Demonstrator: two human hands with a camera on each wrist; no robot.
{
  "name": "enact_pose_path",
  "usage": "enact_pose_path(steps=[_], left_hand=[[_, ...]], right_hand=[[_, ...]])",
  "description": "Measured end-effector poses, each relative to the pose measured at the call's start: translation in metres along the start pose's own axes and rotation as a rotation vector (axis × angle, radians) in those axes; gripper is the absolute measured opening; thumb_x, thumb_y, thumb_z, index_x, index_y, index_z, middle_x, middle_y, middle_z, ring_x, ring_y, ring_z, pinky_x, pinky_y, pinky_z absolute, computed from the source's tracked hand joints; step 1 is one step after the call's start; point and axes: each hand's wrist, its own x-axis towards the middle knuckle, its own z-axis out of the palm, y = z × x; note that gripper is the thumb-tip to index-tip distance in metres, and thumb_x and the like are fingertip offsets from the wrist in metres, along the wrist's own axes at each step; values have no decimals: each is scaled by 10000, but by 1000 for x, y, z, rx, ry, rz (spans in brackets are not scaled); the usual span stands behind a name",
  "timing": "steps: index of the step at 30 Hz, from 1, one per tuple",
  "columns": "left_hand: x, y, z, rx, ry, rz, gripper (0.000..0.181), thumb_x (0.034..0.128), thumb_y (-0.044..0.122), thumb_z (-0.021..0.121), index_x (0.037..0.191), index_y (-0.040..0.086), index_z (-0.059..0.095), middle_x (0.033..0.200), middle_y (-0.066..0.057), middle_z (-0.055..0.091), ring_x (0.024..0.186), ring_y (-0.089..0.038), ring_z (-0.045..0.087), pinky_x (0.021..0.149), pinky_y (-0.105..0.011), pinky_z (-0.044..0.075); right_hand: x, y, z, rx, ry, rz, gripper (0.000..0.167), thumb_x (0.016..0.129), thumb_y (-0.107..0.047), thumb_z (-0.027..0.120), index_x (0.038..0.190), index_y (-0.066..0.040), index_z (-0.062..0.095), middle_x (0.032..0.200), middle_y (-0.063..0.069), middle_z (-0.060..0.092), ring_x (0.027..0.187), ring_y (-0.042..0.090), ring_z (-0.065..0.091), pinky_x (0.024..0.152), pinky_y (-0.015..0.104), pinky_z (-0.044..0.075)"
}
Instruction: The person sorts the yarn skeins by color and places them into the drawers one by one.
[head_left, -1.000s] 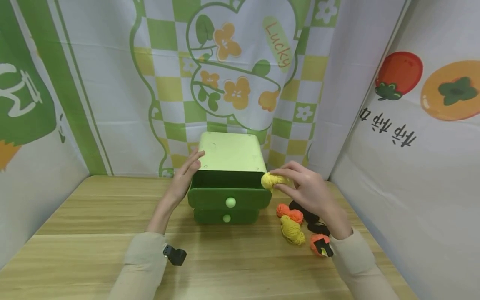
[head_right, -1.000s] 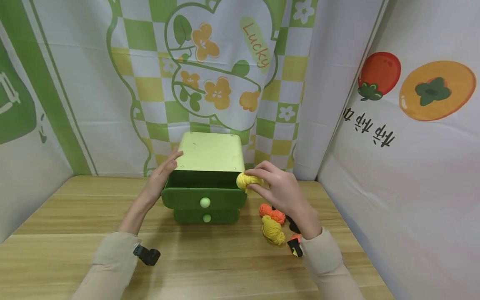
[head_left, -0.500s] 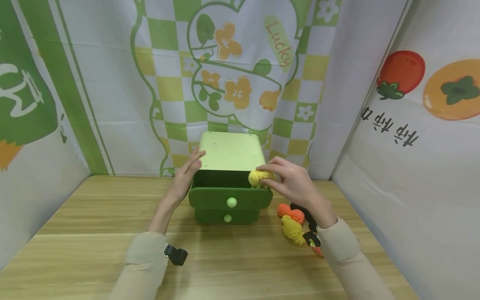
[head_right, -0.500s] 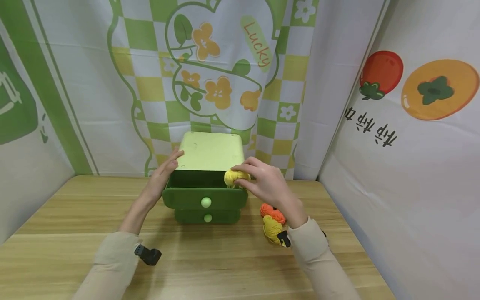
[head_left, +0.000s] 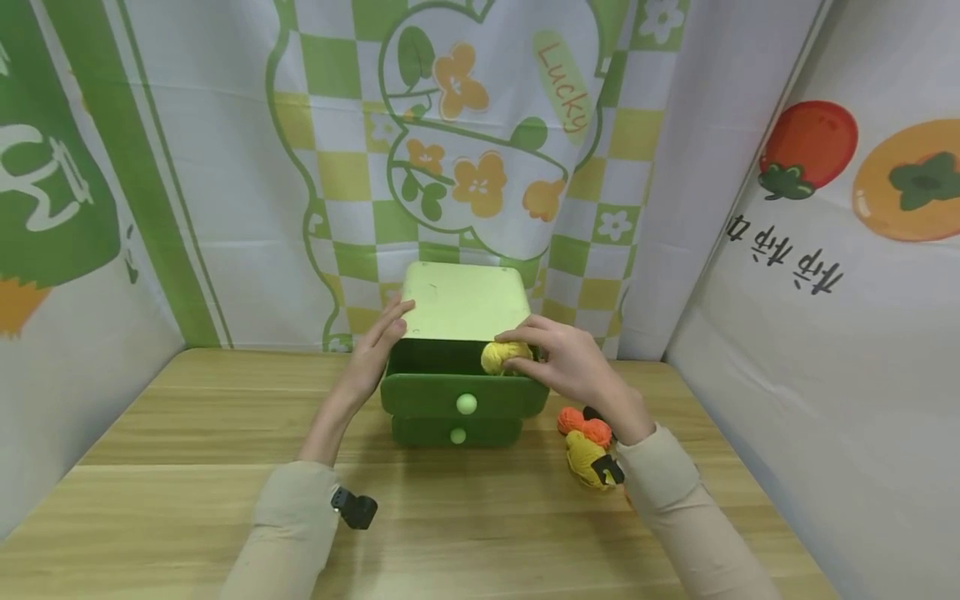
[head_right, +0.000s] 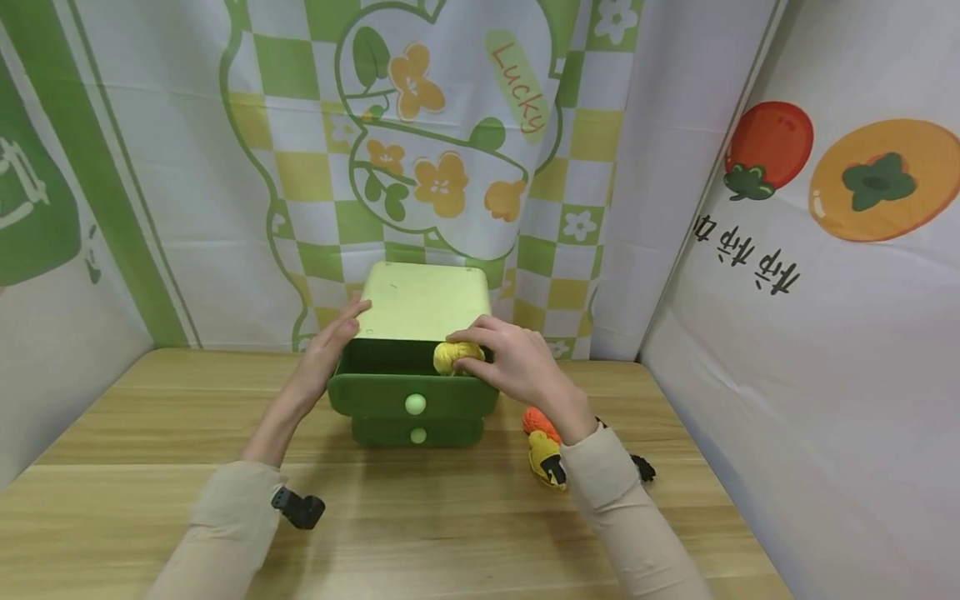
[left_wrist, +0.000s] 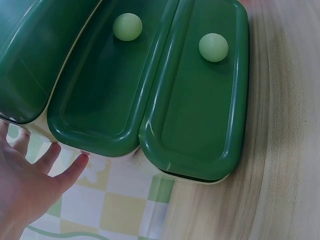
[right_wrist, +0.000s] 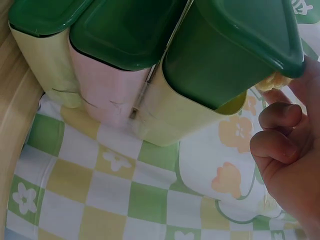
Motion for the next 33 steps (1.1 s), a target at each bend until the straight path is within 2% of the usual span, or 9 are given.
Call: enact_pose_path(steps=[10, 20, 25, 33], left_hand=[[1, 2, 0, 9, 14, 6, 539, 1069, 352, 350, 1565, 146, 306, 1683, 36, 37, 1555, -248, -20, 1210, -649, 27], [1, 2, 1, -2, 5, 10, 537, 1068, 341, 348, 1566, 147, 302, 1682, 43, 36, 1554, -275, -18, 1195, -677, 32], [0, 0, 3, 9, 12, 5, 533, 1066, 339, 356, 1562, 151, 316, 1681, 37, 56, 1552, -301, 14, 1192, -682, 48], [1, 0, 2, 9, 20, 11, 527, 1066, 334, 354, 1561, 156, 320, 1682, 35, 50, 1553, -290, 6, 1201, -666, 44]], right_hand=[[11, -4, -6, 41, -49, 35, 353, 878, -368, 750, 1213, -259, 715, 1143, -85, 722, 601, 64, 455, 549, 228, 387], [17, -8, -2, 70, -58, 25, 351, 870, -370, 760, 1203, -266, 720, 1124, -121, 732, 567, 45, 376, 555, 225, 356], [21, -14, 3, 74, -78, 19, 352, 872, -392, 753, 1200, -269, 722, 1129, -127, 729, 584, 44, 413, 578, 230, 395], [31, -23, 8, 60, -98, 8, 336, 876, -400, 747, 1187, -276, 728, 1145, -135, 727, 720, 49, 535, 659, 238, 473]])
